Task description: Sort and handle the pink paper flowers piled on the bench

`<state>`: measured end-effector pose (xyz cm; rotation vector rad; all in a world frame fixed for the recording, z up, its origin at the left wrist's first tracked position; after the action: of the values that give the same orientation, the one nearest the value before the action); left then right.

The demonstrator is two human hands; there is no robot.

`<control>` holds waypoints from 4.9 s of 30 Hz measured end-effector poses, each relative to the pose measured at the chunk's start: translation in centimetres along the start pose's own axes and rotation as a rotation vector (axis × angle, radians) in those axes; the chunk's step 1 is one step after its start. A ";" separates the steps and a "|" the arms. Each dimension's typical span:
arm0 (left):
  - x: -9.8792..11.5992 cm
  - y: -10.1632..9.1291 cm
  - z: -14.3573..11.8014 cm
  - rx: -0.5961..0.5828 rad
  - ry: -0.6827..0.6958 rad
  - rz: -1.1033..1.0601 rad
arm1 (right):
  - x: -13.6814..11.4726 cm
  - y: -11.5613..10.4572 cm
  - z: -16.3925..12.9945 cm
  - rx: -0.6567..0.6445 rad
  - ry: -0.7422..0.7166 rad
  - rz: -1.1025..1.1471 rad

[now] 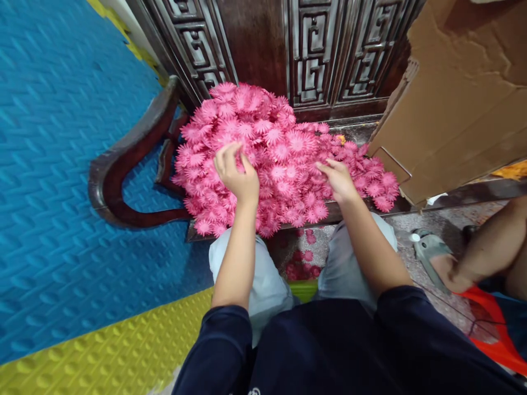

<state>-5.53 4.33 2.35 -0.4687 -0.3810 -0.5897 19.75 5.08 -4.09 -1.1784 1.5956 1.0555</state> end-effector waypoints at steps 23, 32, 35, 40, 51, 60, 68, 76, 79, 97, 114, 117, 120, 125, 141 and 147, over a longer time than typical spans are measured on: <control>5.0 3.4 -4.4 -0.529 0.066 -0.338 | 0.1 4.4 -3.3 -0.413 0.293 0.342; 4.3 3.3 -4.2 -0.399 -0.094 -0.383 | 1.0 5.1 -3.2 -0.322 0.214 0.123; 4.2 3.4 -4.3 -0.374 -0.140 -0.418 | 0.6 5.1 -3.1 -0.248 0.119 0.080; 3.4 4.2 -5.0 -0.368 -0.278 -0.494 | 0.7 4.8 -2.9 -0.143 0.094 0.072; 3.1 4.9 -5.3 -0.408 -0.447 -0.635 | 0.3 5.0 -3.2 -0.182 0.082 0.124; 3.5 4.8 -5.4 -0.484 -0.290 -0.543 | 0.6 5.0 -3.3 -0.277 0.174 0.182; 3.4 4.3 -4.8 -0.383 -0.210 -0.543 | 0.9 5.2 -3.2 -0.310 0.259 0.357; 3.7 4.0 -4.6 -0.414 -0.111 -0.399 | 0.9 5.0 -3.0 -0.317 0.217 0.355; 4.2 3.6 -4.5 -0.406 -0.047 -0.320 | 1.0 5.0 -2.9 -0.311 0.206 0.329; 3.9 4.8 -5.3 -0.541 -0.128 -0.413 | 1.0 5.4 -3.3 -0.177 0.043 0.095; 1.9 5.5 -5.8 -0.269 -0.411 -0.537 | 1.8 5.8 -3.4 -0.176 0.179 0.186; 1.6 5.1 -5.4 -0.215 -0.453 -0.511 | 2.0 5.9 -3.6 -0.098 0.209 0.207; 1.9 4.8 -5.0 -0.179 -0.432 -0.480 | 1.8 6.4 -4.1 -0.049 0.171 0.179; 0.2 4.0 -3.4 -0.065 -0.522 -0.482 | 0.2 5.5 -4.5 -0.024 -0.108 -0.037; -2.1 1.2 -1.9 -0.217 -0.255 -0.029 | 1.1 3.1 -2.7 -0.150 0.337 0.264; 2.1 1.6 -2.5 -0.330 -0.074 -0.140 | 1.3 3.3 -2.7 -0.199 0.348 0.245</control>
<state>-2.42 3.28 0.77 -0.7862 -0.3901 -0.7781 15.87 2.81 -4.14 -1.3830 1.9798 1.2388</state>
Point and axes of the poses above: each hand's wrist, its own z-axis towards the middle knuckle, its own y-axis out of the palm, x = y × z, the point moved 4 cm from there along z, towards the middle knuckle, and after that the axes turned 11 degrees about y, right-handed, at the moved point
